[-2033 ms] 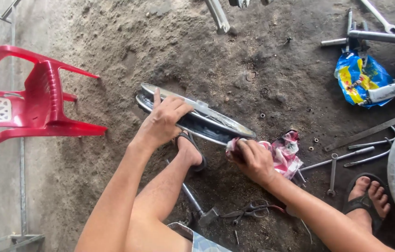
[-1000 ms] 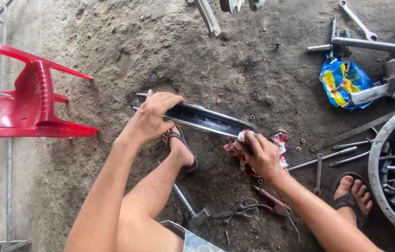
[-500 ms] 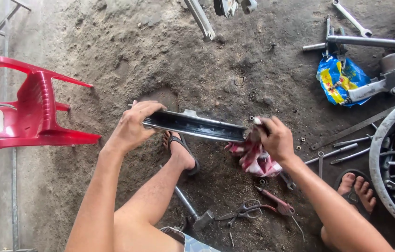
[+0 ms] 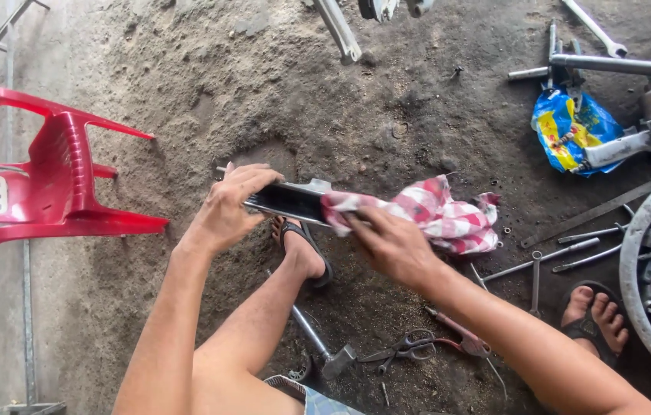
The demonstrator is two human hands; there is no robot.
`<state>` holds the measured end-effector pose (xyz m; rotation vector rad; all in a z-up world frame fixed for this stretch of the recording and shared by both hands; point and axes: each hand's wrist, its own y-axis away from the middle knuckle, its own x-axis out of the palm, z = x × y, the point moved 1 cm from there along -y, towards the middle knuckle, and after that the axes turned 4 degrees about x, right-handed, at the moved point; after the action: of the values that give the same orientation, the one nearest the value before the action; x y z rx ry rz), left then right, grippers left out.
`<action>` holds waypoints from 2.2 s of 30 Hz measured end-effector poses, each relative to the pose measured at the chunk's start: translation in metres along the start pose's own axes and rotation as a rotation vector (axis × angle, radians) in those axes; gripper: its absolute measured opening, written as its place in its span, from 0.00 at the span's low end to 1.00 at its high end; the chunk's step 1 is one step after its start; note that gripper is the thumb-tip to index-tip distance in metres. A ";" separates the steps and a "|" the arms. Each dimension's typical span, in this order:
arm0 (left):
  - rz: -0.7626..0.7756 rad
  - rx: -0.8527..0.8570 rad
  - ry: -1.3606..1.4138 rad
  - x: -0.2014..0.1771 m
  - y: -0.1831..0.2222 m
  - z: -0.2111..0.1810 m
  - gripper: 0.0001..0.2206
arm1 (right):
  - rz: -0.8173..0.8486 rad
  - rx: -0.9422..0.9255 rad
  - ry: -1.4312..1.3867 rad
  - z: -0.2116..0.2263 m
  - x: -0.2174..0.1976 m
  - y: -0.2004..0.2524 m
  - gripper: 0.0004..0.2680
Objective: Wiping a motorcycle rim and hub with a cloth to clean it.
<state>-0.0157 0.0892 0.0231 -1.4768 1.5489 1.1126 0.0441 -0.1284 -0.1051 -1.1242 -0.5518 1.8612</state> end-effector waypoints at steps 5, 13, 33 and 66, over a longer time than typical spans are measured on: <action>-0.021 -0.006 0.014 -0.003 0.000 0.000 0.20 | -0.043 0.129 0.077 -0.064 0.039 0.106 0.09; -0.012 -0.035 0.046 -0.004 0.000 -0.010 0.21 | -0.270 0.556 -0.004 -0.065 0.027 0.065 0.04; 0.002 -0.008 0.039 0.000 -0.009 -0.015 0.21 | 0.175 0.547 0.018 -0.066 0.045 0.107 0.25; 0.004 0.116 -0.325 0.018 -0.009 0.019 0.23 | 0.458 0.492 -0.039 -0.037 -0.051 -0.019 0.23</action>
<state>-0.0095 0.0999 -0.0017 -1.1506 1.3645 1.1783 0.0959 -0.1643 -0.0854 -0.9259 0.1677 2.2447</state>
